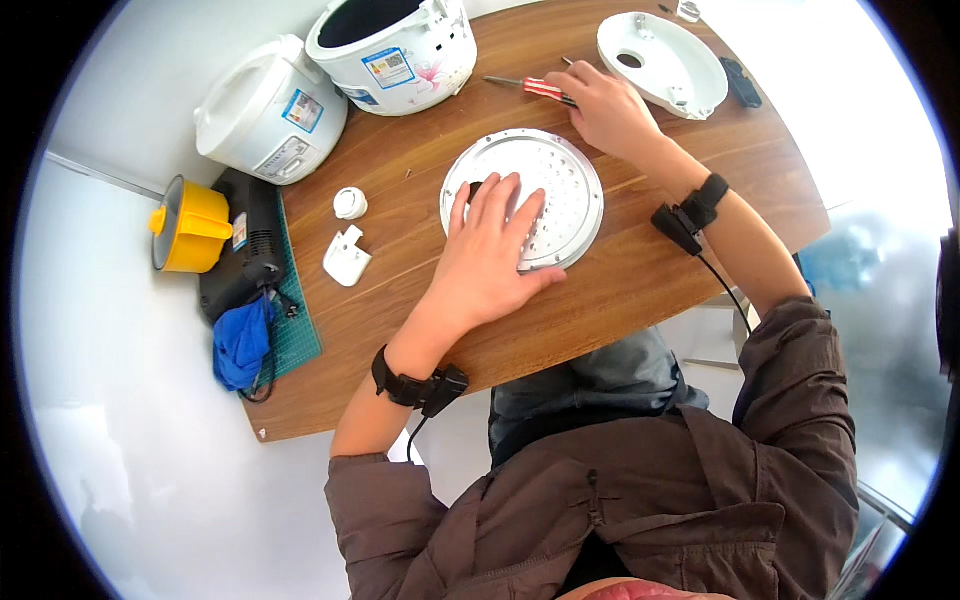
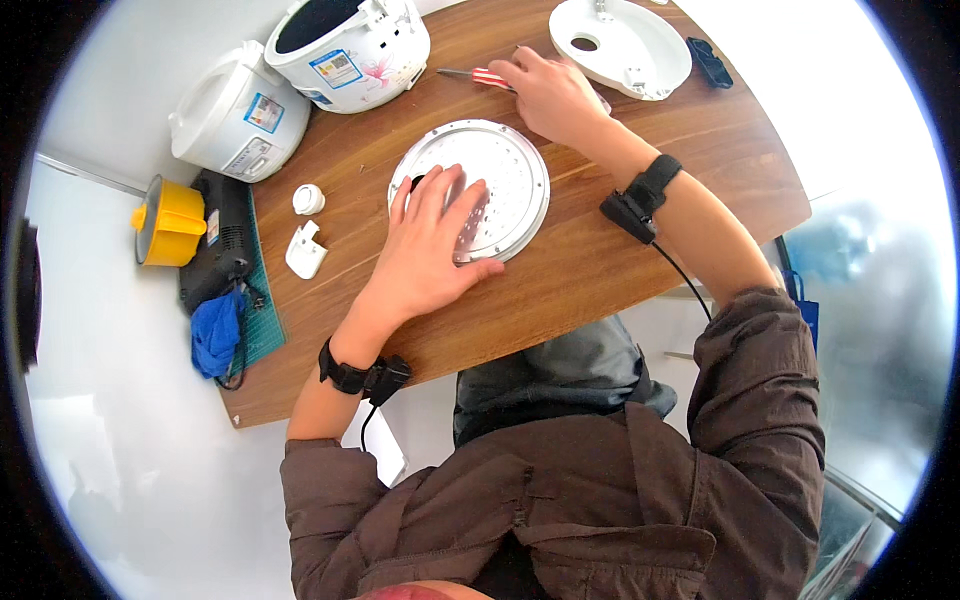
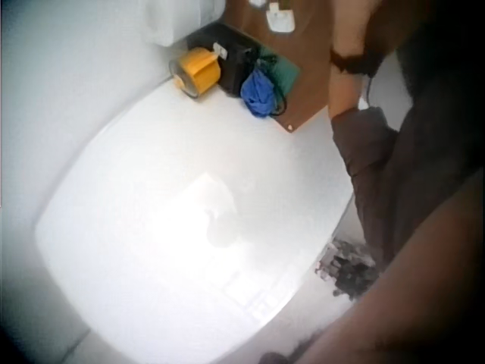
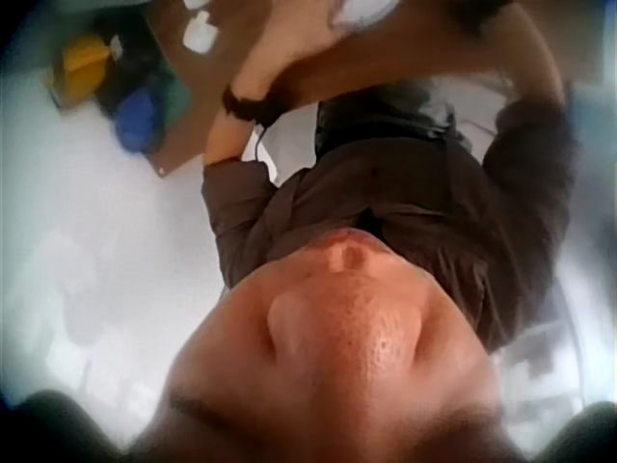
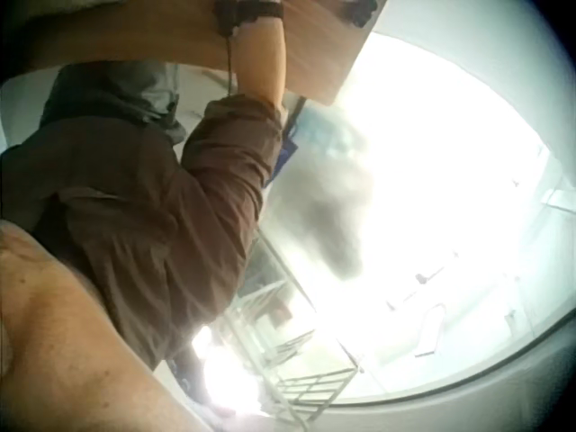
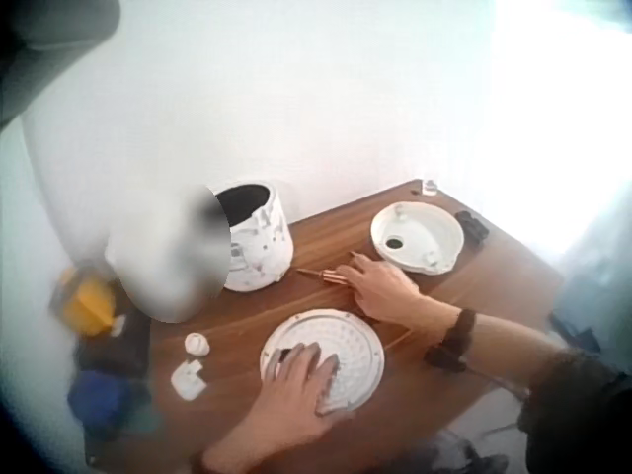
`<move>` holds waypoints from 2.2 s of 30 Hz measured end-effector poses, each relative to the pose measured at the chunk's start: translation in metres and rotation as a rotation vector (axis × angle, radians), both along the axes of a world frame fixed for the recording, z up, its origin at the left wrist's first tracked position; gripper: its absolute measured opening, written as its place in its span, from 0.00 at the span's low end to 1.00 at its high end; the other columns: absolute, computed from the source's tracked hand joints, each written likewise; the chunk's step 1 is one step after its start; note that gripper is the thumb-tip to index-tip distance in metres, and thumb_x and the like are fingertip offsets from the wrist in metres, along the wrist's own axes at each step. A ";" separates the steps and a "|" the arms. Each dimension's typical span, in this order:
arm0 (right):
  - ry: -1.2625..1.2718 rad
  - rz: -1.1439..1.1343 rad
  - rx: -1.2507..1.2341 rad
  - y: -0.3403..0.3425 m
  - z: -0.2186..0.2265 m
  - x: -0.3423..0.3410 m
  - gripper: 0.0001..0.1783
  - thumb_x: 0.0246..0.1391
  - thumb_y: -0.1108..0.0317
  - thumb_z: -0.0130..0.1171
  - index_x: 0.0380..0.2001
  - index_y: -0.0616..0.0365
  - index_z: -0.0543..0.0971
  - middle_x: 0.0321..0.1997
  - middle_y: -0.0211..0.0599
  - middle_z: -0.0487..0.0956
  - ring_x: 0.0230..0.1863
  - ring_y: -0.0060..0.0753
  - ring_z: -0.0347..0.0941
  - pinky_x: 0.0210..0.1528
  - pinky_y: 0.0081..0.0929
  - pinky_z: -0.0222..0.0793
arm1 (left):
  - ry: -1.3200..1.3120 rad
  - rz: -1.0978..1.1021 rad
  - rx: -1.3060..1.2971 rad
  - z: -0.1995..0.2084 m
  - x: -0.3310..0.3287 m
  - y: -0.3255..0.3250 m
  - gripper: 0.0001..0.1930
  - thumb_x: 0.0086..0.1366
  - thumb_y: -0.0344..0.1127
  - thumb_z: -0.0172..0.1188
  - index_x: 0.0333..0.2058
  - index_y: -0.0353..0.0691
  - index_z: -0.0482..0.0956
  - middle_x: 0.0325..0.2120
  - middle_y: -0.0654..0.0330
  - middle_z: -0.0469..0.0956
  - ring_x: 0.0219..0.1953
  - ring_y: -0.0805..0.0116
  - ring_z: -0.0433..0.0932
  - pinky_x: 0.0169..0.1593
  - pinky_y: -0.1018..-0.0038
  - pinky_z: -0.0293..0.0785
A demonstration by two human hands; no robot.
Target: The person disassembles a white plastic lid by prying it apart with a screwdriver, then reassembles it and secures it with screws. The person handles the lid components and uses a screwdriver to manipulate fasteners.
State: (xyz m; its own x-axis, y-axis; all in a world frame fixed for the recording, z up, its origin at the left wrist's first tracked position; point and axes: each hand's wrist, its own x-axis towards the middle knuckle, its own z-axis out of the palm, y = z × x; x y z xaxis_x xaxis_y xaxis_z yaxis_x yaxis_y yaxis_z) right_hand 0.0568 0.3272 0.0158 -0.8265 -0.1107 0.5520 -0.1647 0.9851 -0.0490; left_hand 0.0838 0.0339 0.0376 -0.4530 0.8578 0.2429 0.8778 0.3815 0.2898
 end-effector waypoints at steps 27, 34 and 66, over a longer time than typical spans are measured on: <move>0.366 0.826 -0.454 -0.127 0.055 -0.072 0.28 0.70 0.64 0.54 0.63 0.77 0.64 0.46 0.40 0.75 0.37 0.17 0.68 0.38 0.15 0.66 | -0.049 0.104 0.142 -0.045 -0.004 0.001 0.44 0.59 0.66 0.65 0.65 0.40 0.69 0.65 0.44 0.63 0.71 0.37 0.55 0.72 0.34 0.45; 0.317 1.065 -0.490 -0.127 0.061 -0.075 0.29 0.70 0.64 0.55 0.63 0.76 0.64 0.48 0.41 0.74 0.38 0.17 0.69 0.40 0.16 0.68 | -0.027 0.097 0.144 -0.041 -0.005 0.001 0.44 0.58 0.65 0.65 0.62 0.35 0.72 0.65 0.41 0.64 0.69 0.39 0.58 0.70 0.37 0.50; 0.406 0.953 -0.571 -0.139 0.059 -0.067 0.25 0.69 0.68 0.57 0.62 0.74 0.66 0.38 0.34 0.76 0.30 0.12 0.68 0.30 0.09 0.65 | -0.037 0.079 0.128 -0.039 -0.007 0.002 0.44 0.55 0.65 0.68 0.61 0.35 0.72 0.64 0.42 0.64 0.69 0.40 0.59 0.70 0.38 0.50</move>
